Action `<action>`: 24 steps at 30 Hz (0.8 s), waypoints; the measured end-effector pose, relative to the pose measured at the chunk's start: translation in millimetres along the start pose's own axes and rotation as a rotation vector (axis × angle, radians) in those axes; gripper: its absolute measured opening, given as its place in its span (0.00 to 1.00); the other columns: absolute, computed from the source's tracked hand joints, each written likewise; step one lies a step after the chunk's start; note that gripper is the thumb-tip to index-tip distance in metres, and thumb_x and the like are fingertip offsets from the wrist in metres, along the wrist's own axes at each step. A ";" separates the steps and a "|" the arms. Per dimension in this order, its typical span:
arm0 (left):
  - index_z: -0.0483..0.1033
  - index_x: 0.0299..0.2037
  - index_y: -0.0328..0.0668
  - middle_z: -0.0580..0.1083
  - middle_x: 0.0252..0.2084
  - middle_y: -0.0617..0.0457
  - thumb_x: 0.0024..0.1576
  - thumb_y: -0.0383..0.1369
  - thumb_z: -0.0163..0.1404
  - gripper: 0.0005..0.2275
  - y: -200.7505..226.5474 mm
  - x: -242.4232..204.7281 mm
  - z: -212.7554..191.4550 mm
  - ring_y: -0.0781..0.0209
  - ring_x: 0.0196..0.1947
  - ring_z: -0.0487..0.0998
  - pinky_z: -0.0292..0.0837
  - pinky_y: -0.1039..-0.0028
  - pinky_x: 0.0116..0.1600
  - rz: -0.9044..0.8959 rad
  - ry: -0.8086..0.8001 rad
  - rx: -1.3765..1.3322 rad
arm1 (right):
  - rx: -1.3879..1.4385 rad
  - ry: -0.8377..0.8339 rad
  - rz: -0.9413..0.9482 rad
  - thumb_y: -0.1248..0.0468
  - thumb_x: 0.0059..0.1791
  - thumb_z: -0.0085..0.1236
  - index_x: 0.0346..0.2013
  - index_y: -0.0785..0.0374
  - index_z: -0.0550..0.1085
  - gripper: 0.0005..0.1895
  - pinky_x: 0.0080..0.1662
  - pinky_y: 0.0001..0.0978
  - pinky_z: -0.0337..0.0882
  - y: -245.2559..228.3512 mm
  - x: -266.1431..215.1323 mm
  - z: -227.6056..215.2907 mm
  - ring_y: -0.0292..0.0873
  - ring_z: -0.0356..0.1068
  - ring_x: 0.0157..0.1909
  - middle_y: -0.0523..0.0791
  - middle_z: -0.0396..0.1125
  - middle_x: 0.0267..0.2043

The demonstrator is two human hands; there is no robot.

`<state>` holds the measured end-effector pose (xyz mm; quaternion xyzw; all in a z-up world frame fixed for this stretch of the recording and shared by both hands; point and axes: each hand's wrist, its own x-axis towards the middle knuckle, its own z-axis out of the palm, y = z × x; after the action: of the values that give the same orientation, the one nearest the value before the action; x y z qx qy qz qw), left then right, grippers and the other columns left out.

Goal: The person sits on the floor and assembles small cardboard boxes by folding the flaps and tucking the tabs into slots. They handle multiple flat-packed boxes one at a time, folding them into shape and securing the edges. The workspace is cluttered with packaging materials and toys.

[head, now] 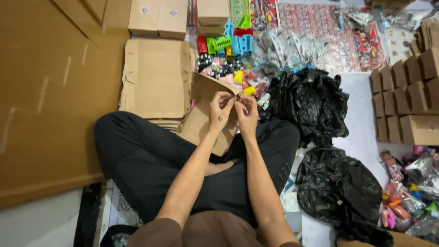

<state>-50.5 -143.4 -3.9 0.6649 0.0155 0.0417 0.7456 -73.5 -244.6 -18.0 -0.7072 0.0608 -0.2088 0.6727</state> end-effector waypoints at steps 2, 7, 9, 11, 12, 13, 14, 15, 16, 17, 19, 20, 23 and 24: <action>0.79 0.43 0.48 0.81 0.37 0.54 0.58 0.35 0.61 0.07 5.9 -5.2 1.9 0.68 0.40 0.81 0.76 0.73 0.48 -0.004 0.004 -0.018 | -0.034 0.035 -0.078 0.66 0.53 0.62 0.50 0.59 0.73 0.12 0.55 0.47 0.74 -8.9 -5.1 2.8 0.51 0.72 0.58 0.50 0.72 0.53; 0.84 0.41 0.47 0.81 0.34 0.54 0.56 0.36 0.64 0.08 14.2 -5.9 3.9 0.73 0.36 0.77 0.76 0.76 0.44 -0.026 0.006 -0.115 | -0.051 0.114 -0.240 0.70 0.56 0.54 0.46 0.67 0.72 0.05 0.56 0.46 0.73 -45.0 -5.4 6.9 0.52 0.68 0.62 0.55 0.70 0.58; 0.85 0.42 0.51 0.82 0.35 0.55 0.56 0.40 0.63 0.08 8.2 -5.6 3.6 0.74 0.37 0.78 0.76 0.76 0.44 -0.053 -0.004 -0.075 | -0.064 0.114 -0.270 0.71 0.56 0.52 0.44 0.66 0.73 0.04 0.55 0.42 0.74 -51.5 -4.1 4.7 0.52 0.69 0.61 0.52 0.72 0.56; 0.85 0.42 0.49 0.82 0.36 0.54 0.56 0.38 0.63 0.08 10.1 -12.7 5.1 0.72 0.38 0.78 0.76 0.76 0.46 -0.067 0.019 -0.136 | -0.065 0.106 -0.284 0.71 0.55 0.53 0.43 0.66 0.74 0.03 0.53 0.40 0.74 -60.9 -6.4 5.9 0.51 0.70 0.60 0.51 0.72 0.55; 0.84 0.43 0.47 0.82 0.37 0.53 0.56 0.37 0.62 0.08 10.7 -16.1 5.7 0.71 0.39 0.78 0.76 0.75 0.47 -0.086 0.041 -0.197 | -0.067 0.099 -0.294 0.70 0.55 0.54 0.42 0.66 0.74 0.03 0.52 0.38 0.75 -65.3 -7.6 6.7 0.50 0.70 0.59 0.51 0.72 0.54; 0.84 0.43 0.47 0.82 0.37 0.53 0.56 0.37 0.62 0.08 16.3 -17.4 5.5 0.71 0.39 0.78 0.76 0.75 0.47 -0.083 0.043 -0.198 | -0.065 0.096 -0.296 0.70 0.55 0.54 0.42 0.66 0.74 0.03 0.52 0.38 0.75 -68.9 -7.8 9.0 0.50 0.70 0.59 0.51 0.72 0.54; 0.84 0.43 0.46 0.81 0.37 0.53 0.57 0.36 0.62 0.08 21.5 -18.6 5.3 0.70 0.39 0.78 0.77 0.74 0.48 -0.081 0.049 -0.220 | -0.060 0.094 -0.304 0.70 0.54 0.56 0.42 0.67 0.75 0.03 0.52 0.37 0.75 -72.1 -7.9 11.4 0.50 0.70 0.59 0.51 0.71 0.54; 0.84 0.43 0.44 0.81 0.37 0.53 0.57 0.35 0.61 0.08 26.3 -22.1 4.4 0.69 0.39 0.78 0.77 0.74 0.48 -0.083 0.055 -0.241 | -0.055 0.092 -0.308 0.70 0.53 0.57 0.42 0.67 0.75 0.04 0.52 0.36 0.75 -75.2 -10.5 13.4 0.50 0.70 0.59 0.51 0.70 0.55; 0.84 0.43 0.44 0.81 0.37 0.53 0.57 0.35 0.61 0.08 28.1 -23.1 4.1 0.69 0.39 0.78 0.77 0.74 0.48 -0.084 0.058 -0.240 | -0.054 0.090 -0.306 0.70 0.53 0.57 0.42 0.67 0.75 0.04 0.52 0.36 0.75 -74.8 -10.4 13.4 0.50 0.70 0.59 0.51 0.70 0.55; 0.83 0.43 0.44 0.81 0.36 0.54 0.57 0.34 0.62 0.08 29.8 -22.5 3.9 0.70 0.39 0.78 0.77 0.75 0.48 -0.076 0.063 -0.244 | -0.062 0.093 -0.323 0.71 0.53 0.57 0.42 0.67 0.75 0.03 0.51 0.36 0.75 -74.1 -9.2 14.0 0.50 0.70 0.59 0.52 0.70 0.55; 0.83 0.44 0.45 0.81 0.36 0.54 0.57 0.34 0.62 0.08 33.7 -21.8 3.1 0.71 0.39 0.78 0.77 0.76 0.48 -0.070 0.065 -0.246 | -0.071 0.098 -0.338 0.71 0.53 0.57 0.42 0.68 0.75 0.03 0.51 0.36 0.75 -73.0 -7.4 15.8 0.50 0.70 0.58 0.52 0.70 0.54; 0.83 0.43 0.44 0.81 0.36 0.54 0.57 0.34 0.62 0.08 35.8 -21.8 2.4 0.71 0.38 0.78 0.77 0.76 0.48 -0.067 0.067 -0.241 | -0.053 0.095 -0.334 0.71 0.54 0.56 0.42 0.68 0.75 0.03 0.51 0.36 0.75 -72.5 -6.9 17.1 0.49 0.70 0.58 0.52 0.69 0.54; 0.83 0.42 0.44 0.81 0.35 0.55 0.57 0.33 0.62 0.07 31.1 -23.6 3.7 0.72 0.37 0.78 0.77 0.77 0.46 -0.060 0.063 -0.252 | -0.050 0.096 -0.330 0.71 0.54 0.55 0.43 0.67 0.75 0.03 0.51 0.36 0.75 -68.6 -8.9 18.0 0.49 0.69 0.58 0.51 0.68 0.55; 0.83 0.42 0.44 0.80 0.34 0.55 0.57 0.32 0.61 0.06 28.7 -22.4 3.8 0.73 0.36 0.77 0.76 0.79 0.45 -0.045 0.060 -0.268 | -0.057 0.097 -0.336 0.72 0.54 0.55 0.42 0.67 0.75 0.03 0.51 0.36 0.75 -67.5 -8.4 19.5 0.49 0.69 0.59 0.51 0.68 0.55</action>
<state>-73.7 -145.8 24.4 0.5575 0.0472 0.0466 0.8275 -86.9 -217.5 46.0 -0.7152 -0.0201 -0.3504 0.6044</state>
